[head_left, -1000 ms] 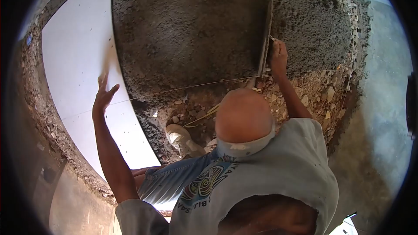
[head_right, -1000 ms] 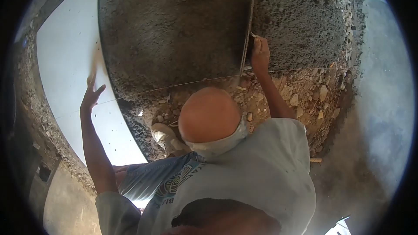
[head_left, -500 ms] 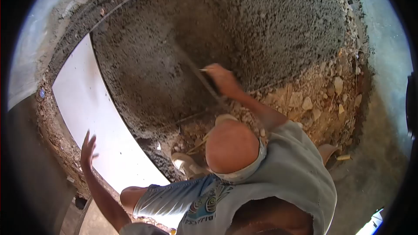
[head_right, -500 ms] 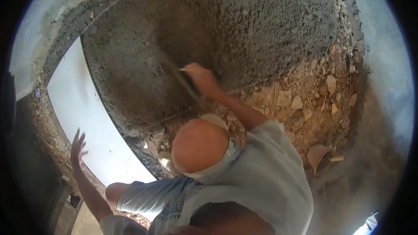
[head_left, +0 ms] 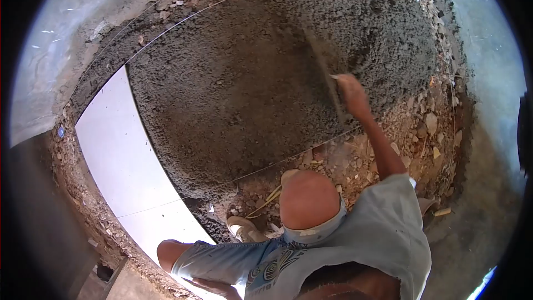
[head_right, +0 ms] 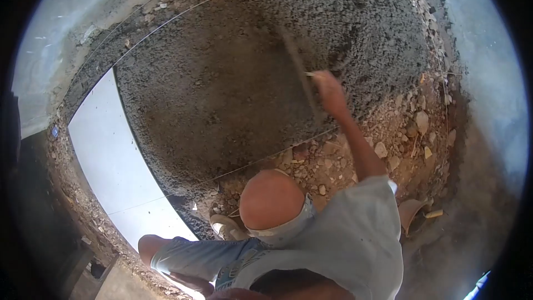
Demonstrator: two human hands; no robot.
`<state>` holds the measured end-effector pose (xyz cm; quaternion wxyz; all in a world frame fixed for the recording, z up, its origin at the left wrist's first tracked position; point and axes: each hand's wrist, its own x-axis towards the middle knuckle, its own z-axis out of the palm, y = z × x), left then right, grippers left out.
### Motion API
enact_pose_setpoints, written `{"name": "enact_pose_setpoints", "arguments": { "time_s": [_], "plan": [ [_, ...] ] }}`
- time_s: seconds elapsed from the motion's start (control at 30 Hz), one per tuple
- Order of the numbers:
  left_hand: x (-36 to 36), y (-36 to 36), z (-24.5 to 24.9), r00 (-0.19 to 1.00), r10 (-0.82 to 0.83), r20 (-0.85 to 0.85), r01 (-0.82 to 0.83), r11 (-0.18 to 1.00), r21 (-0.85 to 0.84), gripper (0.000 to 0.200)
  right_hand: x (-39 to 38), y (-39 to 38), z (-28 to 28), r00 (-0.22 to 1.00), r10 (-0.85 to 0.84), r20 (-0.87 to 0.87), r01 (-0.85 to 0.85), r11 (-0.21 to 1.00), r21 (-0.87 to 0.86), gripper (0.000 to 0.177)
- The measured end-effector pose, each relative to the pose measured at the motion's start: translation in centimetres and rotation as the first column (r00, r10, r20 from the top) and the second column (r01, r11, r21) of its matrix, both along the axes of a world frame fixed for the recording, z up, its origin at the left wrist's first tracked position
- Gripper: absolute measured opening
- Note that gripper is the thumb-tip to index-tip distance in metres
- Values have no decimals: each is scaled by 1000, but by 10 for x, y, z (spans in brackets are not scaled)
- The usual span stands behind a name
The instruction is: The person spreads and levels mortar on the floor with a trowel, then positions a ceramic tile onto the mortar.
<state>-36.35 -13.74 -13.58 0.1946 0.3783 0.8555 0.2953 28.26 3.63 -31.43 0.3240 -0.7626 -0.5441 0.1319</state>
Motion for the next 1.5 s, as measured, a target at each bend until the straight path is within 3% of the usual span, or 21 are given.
{"name": "enact_pose_setpoints", "arguments": {
  "time_s": [0.03, 0.1, 0.2, 0.3, 0.37, 0.47, 0.5, 0.57, 0.63, 0.73, 0.77, 0.83, 0.9, 1.0, 1.03, 1.1, 1.17, 1.27, 1.3, 1.4, 1.5],
  "plan": [
    [19, -2, -2, 989, -26, -144, 20, 999, -46, 82, -13, 15, -5, 996, 78, -39, -78, 997, -4, 31],
    [34, -12, -3, 943, -71, -324, 39, 994, -106, 81, -33, 53, 3, 937, -25, -349, -19, 992, -123, 29],
    [38, -12, 2, 886, -125, -447, 70, 988, -137, 80, -22, 63, 6, 954, -31, -299, -58, 957, -284, 36],
    [39, -11, 6, 844, -155, -512, 94, 985, -145, 79, 45, 26, -28, 991, -25, -129, 13, 996, -93, 38],
    [39, -15, 6, 820, -168, -548, 98, 983, -155, 78, 66, 10, -11, 926, -316, -206, 276, 939, -203, 37],
    [42, -11, 2, 789, -197, -582, 122, 979, -166, 77, 65, 0, 8, 906, -321, -277, 309, 947, -87, 34],
    [41, -9, 4, 775, -224, -591, 142, 973, -183, 76, 77, -7, -27, 998, -52, -28, 55, 992, 112, 32],
    [39, 1, 12, 745, -294, -599, 202, 955, -217, 76, 24, 11, -7, 996, 48, -74, -48, 999, 9, 30],
    [45, 16, 21, 722, -352, -595, 274, 936, -221, 75, -30, 42, 13, 957, 64, -284, -92, 992, -89, 29],
    [45, 33, 26, 693, -405, -597, 358, 911, -203, 71, -19, 49, -33, 963, 166, -211, -173, 985, -12, 30],
    [45, 34, 27, 688, -393, -610, 359, 915, -185, 70, 0, 46, -33, 979, 201, 33, -201, 980, -3, 32],
    [42, 34, 31, 678, -387, -625, 372, 914, -162, 70, 53, 24, -34, 999, 34, 3, -34, 999, 0, 25],
    [31, 22, 28, 706, -358, -612, 366, 923, -117, 70, 109, 2, -37, 948, -67, 310, 79, 996, -27, 25],
    [23, 4, 22, 759, -271, -592, 263, 959, -102, 74, 101, 10, 12, 928, -343, -144, 311, 928, -206, 40],
    [25, 1, 23, 772, -251, -584, 234, 966, -106, 75, 95, 18, 10, 992, -93, -89, 89, 995, -50, 39],
    [25, 5, 29, 787, -251, -563, 225, 967, -117, 78, 57, 42, 0, 988, 103, -120, -97, 994, 52, 32],
    [27, 14, 31, 805, -238, -543, 225, 970, -90, 80, -1, 85, 33, 943, 148, -298, -169, 985, -45, 30],
    [35, 43, 49, 896, -210, -391, 224, 974, -10, 81, -7, 141, -14, 956, 239, -169, -255, 963, -83, 28],
    [31, 48, 52, 892, -178, -416, 192, 981, -9, 81, 11, 151, -34, 958, 287, -4, -287, 958, -5, 28],
    [-4, 44, 49, 894, -145, -425, 180, 983, 42, 82, 57, 160, -33, 991, 72, -112, -82, 993, -90, 32],
    [-11, 29, 47, 917, 27, -399, -21, 1000, 19, 86, 72, 142, 12, 978, -141, -156, 107, 972, -207, 34]
  ]
}}
